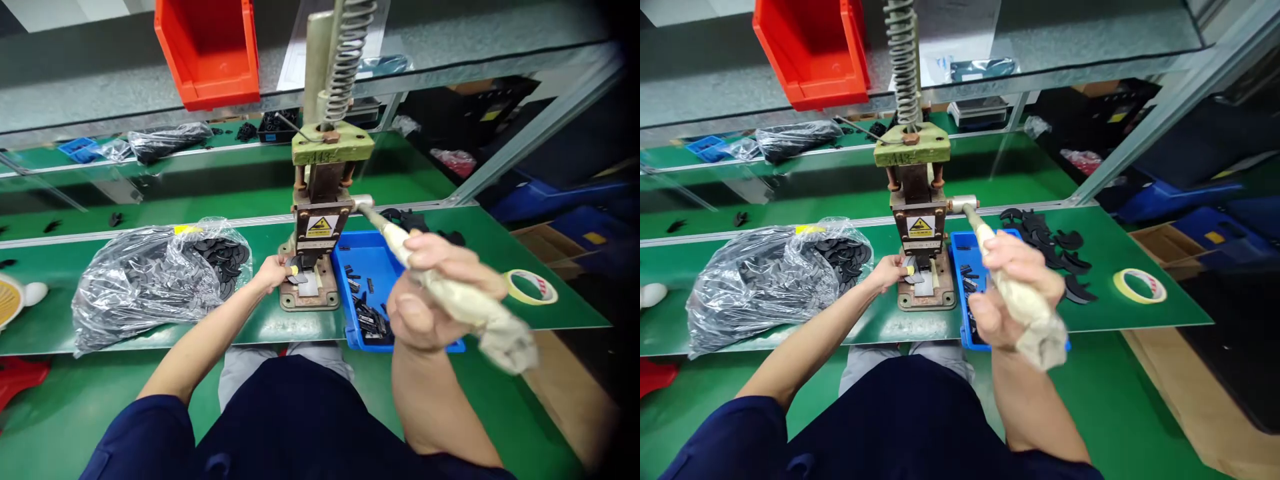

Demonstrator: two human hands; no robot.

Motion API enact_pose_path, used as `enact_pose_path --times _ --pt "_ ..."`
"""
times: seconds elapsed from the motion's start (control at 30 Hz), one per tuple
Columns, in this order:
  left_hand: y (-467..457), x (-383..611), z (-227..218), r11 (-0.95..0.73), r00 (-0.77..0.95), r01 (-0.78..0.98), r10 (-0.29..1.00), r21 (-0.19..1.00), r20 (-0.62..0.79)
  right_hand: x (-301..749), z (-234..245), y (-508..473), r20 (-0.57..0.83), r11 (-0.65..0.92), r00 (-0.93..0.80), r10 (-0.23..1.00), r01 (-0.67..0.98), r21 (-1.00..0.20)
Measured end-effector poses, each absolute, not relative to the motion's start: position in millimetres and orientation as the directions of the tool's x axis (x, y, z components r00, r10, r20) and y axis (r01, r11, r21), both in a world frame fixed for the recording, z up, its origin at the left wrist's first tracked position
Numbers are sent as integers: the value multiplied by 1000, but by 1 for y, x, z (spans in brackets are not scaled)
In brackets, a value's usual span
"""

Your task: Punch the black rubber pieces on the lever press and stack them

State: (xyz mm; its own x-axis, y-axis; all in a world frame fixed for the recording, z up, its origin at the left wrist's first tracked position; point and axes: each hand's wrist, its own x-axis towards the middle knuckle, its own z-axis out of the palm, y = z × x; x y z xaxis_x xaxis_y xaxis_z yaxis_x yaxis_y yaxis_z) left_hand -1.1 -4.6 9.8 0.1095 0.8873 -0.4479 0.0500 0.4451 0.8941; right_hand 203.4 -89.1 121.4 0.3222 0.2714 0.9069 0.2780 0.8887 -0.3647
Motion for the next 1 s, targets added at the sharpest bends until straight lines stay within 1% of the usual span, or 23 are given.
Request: enact_pose_path --times 0.07,0.17,0.23,0.3,0.33,0.37,0.4,0.43,0.47,0.5,0.53,0.57,0.6,0.7,0.77,0.83,0.93,1.0 --pt "-9 1 14 475 102 -8 876 880 -471 205 143 -77 903 883 318 288 278 -379" --pt "-17 -6 19 444 65 -113 896 889 -440 205 163 -66 905 875 264 334 269 -402" --pt "-24 -15 20 409 64 -156 912 899 -404 201 159 -67 900 867 247 359 269 -420" --pt "-33 -28 22 391 80 -176 920 903 -383 192 140 -78 854 804 319 411 315 -504" --pt "-37 -34 23 384 92 -181 923 905 -373 186 126 -86 809 748 373 455 333 -574" --pt "-42 -40 24 379 109 -184 925 907 -364 180 110 -95 747 667 417 517 350 -657" --pt "-47 -45 25 370 128 -185 927 910 -351 173 93 -104 671 587 422 610 328 -740" --pt "-51 -49 26 357 148 -185 931 916 -333 167 76 -111 546 472 365 754 277 -837" --pt "-56 -53 28 338 167 -183 936 923 -310 161 60 -117 379 328 274 884 213 -920" --pt "-61 -56 30 314 182 -175 942 933 -283 155 45 -120 205 181 161 965 148 -972" --pt "-66 -58 32 285 192 -159 948 945 -254 149 33 -121 72 66 52 996 108 -992" --pt "-70 -60 34 252 202 -129 954 959 -223 144 24 -121 -28 -24 -51 998 73 -997" --pt "-75 -61 37 217 217 -86 957 972 -194 140 16 -120 -87 -81 -139 986 45 -996" --pt "-90 -65 44 76 295 79 950 994 -97 132 4 -116 -151 -171 -350 925 -25 -985" --pt "-98 -68 48 -103 359 163 933 981 38 130 0 -117 -147 -193 -432 890 -64 -979" --pt "-104 -72 49 -313 399 192 891 930 217 130 -3 -120 -119 -183 -467 876 -94 -979" --pt "-111 -77 50 -561 431 180 783 808 448 134 -5 -124 -49 -110 -480 876 -100 -989" --pt "-115 -80 52 -682 501 181 684 708 531 138 -3 -124 15 -29 -487 873 -82 -996"
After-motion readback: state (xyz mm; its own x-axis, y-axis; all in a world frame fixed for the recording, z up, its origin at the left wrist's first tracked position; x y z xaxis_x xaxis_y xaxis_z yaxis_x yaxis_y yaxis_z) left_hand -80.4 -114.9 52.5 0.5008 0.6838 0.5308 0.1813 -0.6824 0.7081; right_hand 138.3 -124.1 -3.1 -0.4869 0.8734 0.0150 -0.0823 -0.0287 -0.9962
